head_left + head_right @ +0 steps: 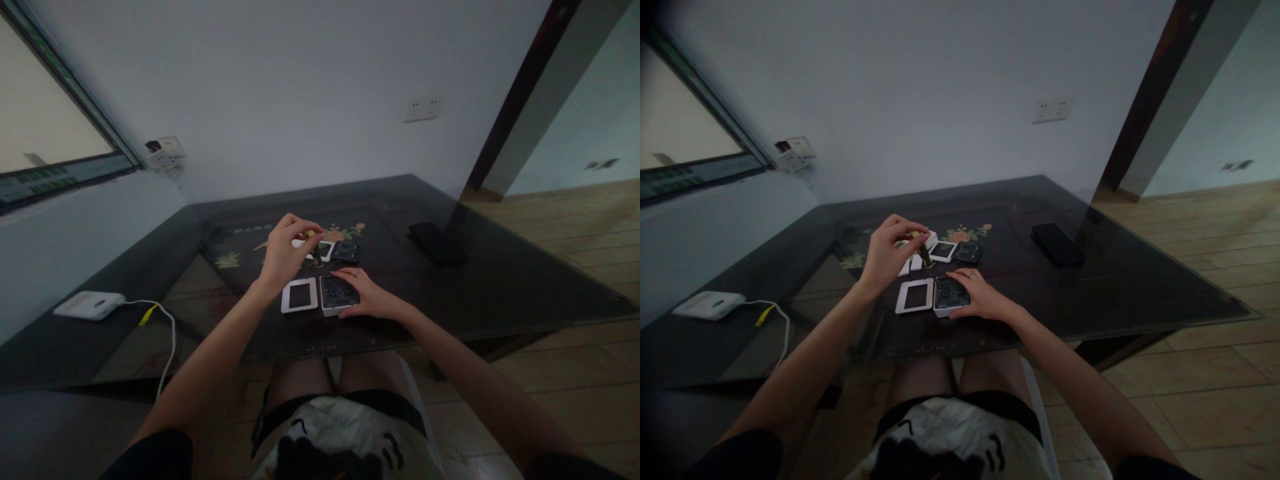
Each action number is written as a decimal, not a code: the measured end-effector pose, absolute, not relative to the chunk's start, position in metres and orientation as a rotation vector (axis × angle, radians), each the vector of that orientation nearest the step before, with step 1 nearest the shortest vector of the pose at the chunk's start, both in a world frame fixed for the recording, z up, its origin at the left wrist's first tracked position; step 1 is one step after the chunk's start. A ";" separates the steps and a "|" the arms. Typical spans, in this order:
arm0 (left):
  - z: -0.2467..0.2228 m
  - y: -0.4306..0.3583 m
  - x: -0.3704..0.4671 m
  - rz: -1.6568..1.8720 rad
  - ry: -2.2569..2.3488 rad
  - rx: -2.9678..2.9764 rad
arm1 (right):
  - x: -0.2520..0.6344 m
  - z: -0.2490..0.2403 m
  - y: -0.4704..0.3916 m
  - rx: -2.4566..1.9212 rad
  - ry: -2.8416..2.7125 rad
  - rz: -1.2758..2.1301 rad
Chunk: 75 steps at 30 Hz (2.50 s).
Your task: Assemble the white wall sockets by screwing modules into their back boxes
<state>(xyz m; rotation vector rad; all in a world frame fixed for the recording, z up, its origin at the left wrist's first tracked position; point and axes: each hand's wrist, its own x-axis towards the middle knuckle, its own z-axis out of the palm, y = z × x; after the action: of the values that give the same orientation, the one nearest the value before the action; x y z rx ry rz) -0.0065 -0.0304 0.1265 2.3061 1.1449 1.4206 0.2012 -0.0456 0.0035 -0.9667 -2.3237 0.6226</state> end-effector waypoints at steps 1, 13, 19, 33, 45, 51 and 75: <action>0.126 -0.029 -0.007 1.417 1.134 2.293 | 0.201 0.003 -0.046 -0.967 -2.326 0.624; 0.127 -0.033 0.001 1.491 1.068 2.292 | 0.202 0.004 -0.046 -0.960 -2.319 0.629; 0.129 -0.033 -0.003 1.270 0.958 2.324 | 0.202 0.001 -0.044 -0.971 -2.316 0.624; 0.127 -0.038 -0.003 1.322 1.023 2.366 | 0.202 0.002 -0.045 -0.977 -2.321 0.627; 0.130 -0.037 -0.004 1.251 0.962 2.306 | 0.201 0.006 -0.046 -0.981 -2.291 0.663; 0.123 -0.035 0.000 1.466 1.051 2.235 | 0.201 0.006 -0.048 -1.030 -2.282 0.729; 0.125 -0.034 0.000 1.447 1.079 2.301 | 0.201 0.007 -0.049 -1.040 -2.268 0.739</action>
<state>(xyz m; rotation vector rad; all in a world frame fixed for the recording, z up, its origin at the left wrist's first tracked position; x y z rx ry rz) 0.0003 -0.0341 0.1247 2.3007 1.0794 1.4474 0.2011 -0.0486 0.0070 -1.0399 -2.2680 0.7385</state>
